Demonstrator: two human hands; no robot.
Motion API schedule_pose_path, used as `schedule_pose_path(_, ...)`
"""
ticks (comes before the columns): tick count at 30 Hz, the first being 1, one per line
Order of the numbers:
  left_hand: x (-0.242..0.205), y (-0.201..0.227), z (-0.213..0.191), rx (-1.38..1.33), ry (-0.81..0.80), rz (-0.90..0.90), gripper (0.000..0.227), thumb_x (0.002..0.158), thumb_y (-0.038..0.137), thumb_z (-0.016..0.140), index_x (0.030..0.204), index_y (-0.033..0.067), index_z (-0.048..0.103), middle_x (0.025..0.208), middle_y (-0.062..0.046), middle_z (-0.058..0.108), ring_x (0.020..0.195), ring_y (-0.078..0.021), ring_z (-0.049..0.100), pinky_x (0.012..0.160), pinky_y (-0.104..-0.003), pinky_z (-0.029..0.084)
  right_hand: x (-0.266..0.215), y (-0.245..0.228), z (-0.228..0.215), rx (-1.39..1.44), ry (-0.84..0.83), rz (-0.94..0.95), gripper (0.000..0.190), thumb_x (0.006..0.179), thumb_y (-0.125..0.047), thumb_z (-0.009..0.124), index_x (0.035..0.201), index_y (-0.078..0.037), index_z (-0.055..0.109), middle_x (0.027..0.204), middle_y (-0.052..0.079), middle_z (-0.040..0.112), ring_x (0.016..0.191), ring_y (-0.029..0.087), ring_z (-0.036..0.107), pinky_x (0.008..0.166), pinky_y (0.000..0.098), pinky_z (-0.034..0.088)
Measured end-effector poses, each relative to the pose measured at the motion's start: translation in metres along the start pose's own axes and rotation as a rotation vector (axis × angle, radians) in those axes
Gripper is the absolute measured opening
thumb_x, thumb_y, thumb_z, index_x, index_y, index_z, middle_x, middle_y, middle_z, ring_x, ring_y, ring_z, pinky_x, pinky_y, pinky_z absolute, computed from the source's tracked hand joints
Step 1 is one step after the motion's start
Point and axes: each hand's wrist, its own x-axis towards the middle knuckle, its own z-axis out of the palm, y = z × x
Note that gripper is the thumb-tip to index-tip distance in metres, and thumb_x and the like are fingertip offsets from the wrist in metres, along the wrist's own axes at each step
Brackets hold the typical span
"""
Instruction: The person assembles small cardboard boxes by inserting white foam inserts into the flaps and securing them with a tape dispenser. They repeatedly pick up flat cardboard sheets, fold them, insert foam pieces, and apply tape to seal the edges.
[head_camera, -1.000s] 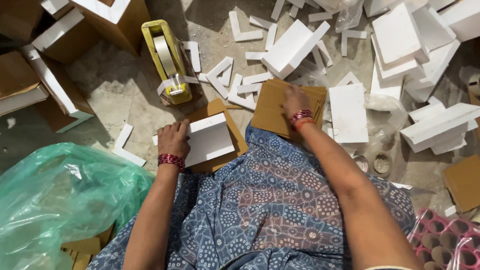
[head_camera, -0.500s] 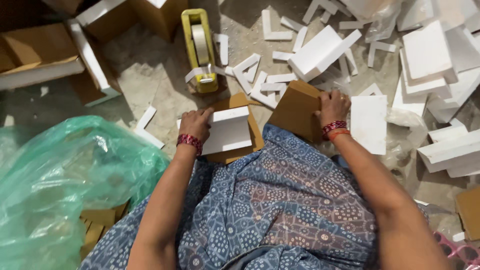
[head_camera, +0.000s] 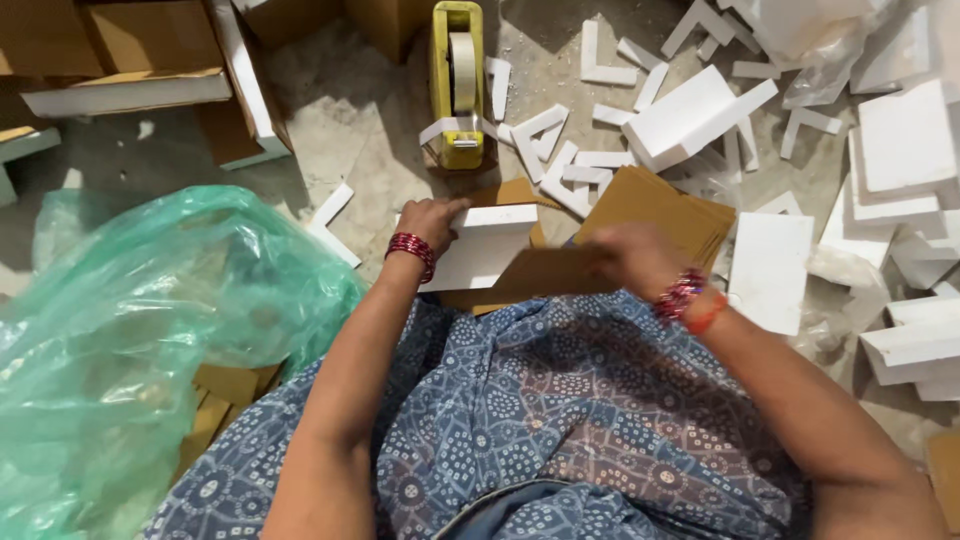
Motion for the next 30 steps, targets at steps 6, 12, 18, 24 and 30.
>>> schedule_pose_path(6, 0.018, 0.0, -0.011, -0.032, -0.304, -0.071, 0.066, 0.077, 0.032, 0.083, 0.138, 0.0307, 0.058, 0.122, -0.007, 0.069, 0.116, -0.0315, 0.063, 0.096, -0.047, 0.049, 0.082, -0.093, 0.091, -0.252, 0.092, -0.385, 0.007, 0.091, -0.015, 0.06, 0.092, -0.01, 0.065, 0.093, 0.011, 0.064, 0.098, 0.032, 0.064, 0.085, 0.0469, 0.051)
schedule_pose_path(12, 0.044, -0.036, 0.008, -0.437, -0.479, -0.055, 0.047, 0.097, 0.05, 0.058, 0.138, 0.0297, 0.067, 0.136, -0.008, 0.069, 0.127, -0.0294, 0.064, 0.112, -0.039, 0.046, 0.104, -0.088, 0.109, -0.138, 0.481, -0.464, 0.023, 0.081, -0.014, 0.066, 0.103, -0.01, 0.061, 0.1, 0.01, 0.054, 0.098, 0.032, 0.055, 0.084, 0.0434, 0.046)
schedule_pose_path(18, 0.039, -0.031, 0.01, -0.452, -0.51, 0.039, 0.066, 0.087, 0.041, 0.073, 0.143, 0.016, 0.05, 0.138, -0.016, 0.058, 0.127, -0.0307, 0.056, 0.106, -0.04, 0.043, 0.114, -0.078, 0.152, -0.174, 0.574, -0.301, 0.023, 0.083, -0.012, 0.067, 0.105, -0.016, 0.061, 0.101, 0.008, 0.053, 0.098, 0.031, 0.054, 0.085, 0.0449, 0.043)
schedule_pose_path(24, -0.016, 0.037, 0.018, 0.274, 0.367, 0.015, 0.017, 0.091, 0.018, 0.055, 0.108, 0.0193, 0.059, 0.095, -0.008, 0.063, 0.096, -0.0275, 0.061, 0.085, -0.043, 0.045, 0.112, -0.067, 0.173, -0.198, 0.655, -0.309, 0.035, 0.083, -0.009, 0.071, 0.116, -0.021, 0.066, 0.108, 0.003, 0.058, 0.105, 0.027, 0.056, 0.09, 0.0435, 0.043)
schedule_pose_path(30, -0.022, 0.038, 0.022, 0.333, 0.43, 0.033, 0.021, 0.09, 0.014, 0.054, 0.11, 0.0168, 0.059, 0.097, -0.006, 0.06, 0.095, -0.0248, 0.057, 0.086, -0.04, 0.042, 0.099, -0.012, 0.087, 0.399, 0.391, -0.086, 0.05, 0.078, -0.012, 0.085, 0.124, -0.012, 0.064, 0.125, 0.007, 0.063, 0.121, 0.028, 0.064, 0.105, 0.0388, 0.053)
